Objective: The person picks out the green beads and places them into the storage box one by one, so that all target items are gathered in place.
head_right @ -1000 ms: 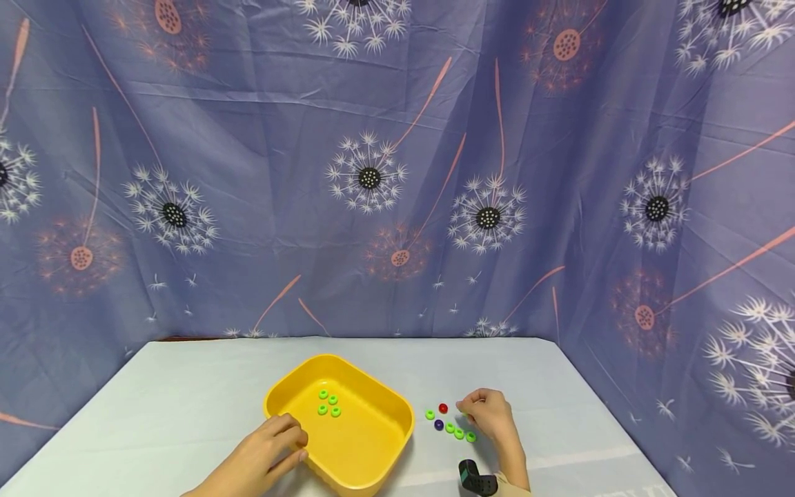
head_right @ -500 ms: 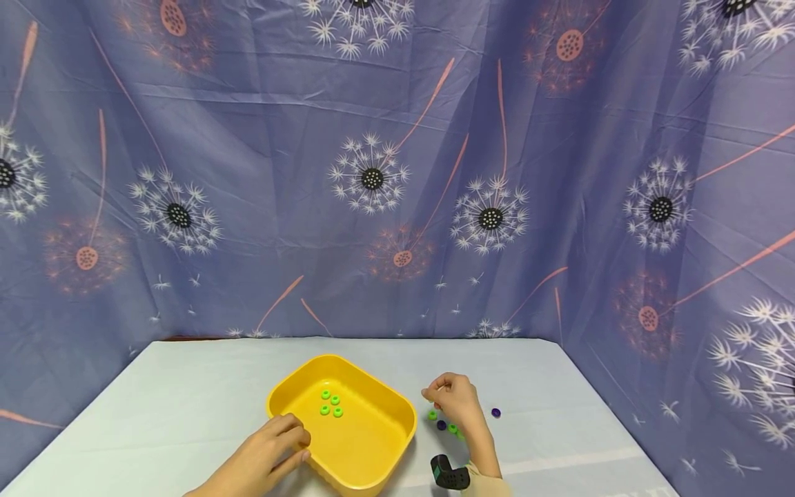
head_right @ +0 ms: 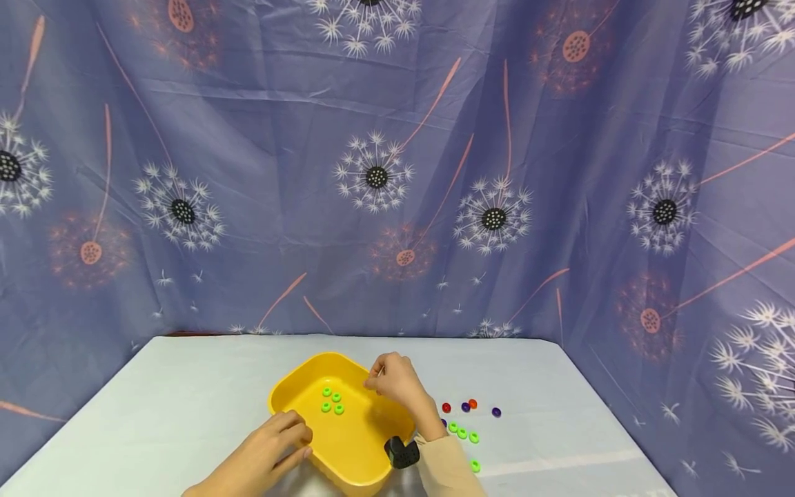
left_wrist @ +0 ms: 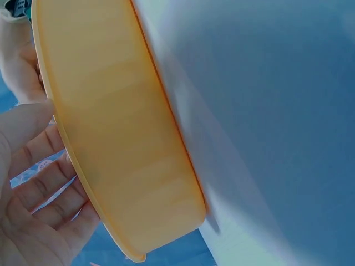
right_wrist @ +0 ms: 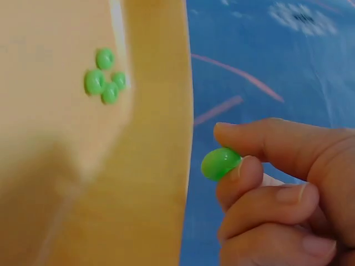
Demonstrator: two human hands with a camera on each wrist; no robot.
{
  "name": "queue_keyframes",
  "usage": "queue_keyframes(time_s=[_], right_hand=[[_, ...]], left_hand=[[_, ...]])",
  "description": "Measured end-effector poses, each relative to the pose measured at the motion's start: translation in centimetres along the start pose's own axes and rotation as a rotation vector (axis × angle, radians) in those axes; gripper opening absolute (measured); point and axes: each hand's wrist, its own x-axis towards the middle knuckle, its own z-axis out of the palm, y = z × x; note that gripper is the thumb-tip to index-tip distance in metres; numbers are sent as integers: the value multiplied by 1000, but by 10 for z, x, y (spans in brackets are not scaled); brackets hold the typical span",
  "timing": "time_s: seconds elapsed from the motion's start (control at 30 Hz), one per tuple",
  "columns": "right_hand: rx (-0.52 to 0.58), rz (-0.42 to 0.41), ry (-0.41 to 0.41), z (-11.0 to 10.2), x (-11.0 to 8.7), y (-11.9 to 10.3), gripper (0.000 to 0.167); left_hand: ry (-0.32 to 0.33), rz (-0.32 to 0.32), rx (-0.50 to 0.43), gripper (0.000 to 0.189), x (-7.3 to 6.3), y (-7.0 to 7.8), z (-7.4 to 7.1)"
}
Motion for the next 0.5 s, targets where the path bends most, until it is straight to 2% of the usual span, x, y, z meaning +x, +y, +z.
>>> queue_keyframes(time_s=[0.13,0.27,0.5], right_hand=[[-71,-32,-58,7,10,-13,11],[-114,-26,-80,13,20,-22,14],[-138,-6,-158,28,32,-21,18]], left_hand=[[-6,-10,2,10,0,0,0],[-12,-18,-3,9,0,0,0],[-28,-32,-2,9,0,0,-1]])
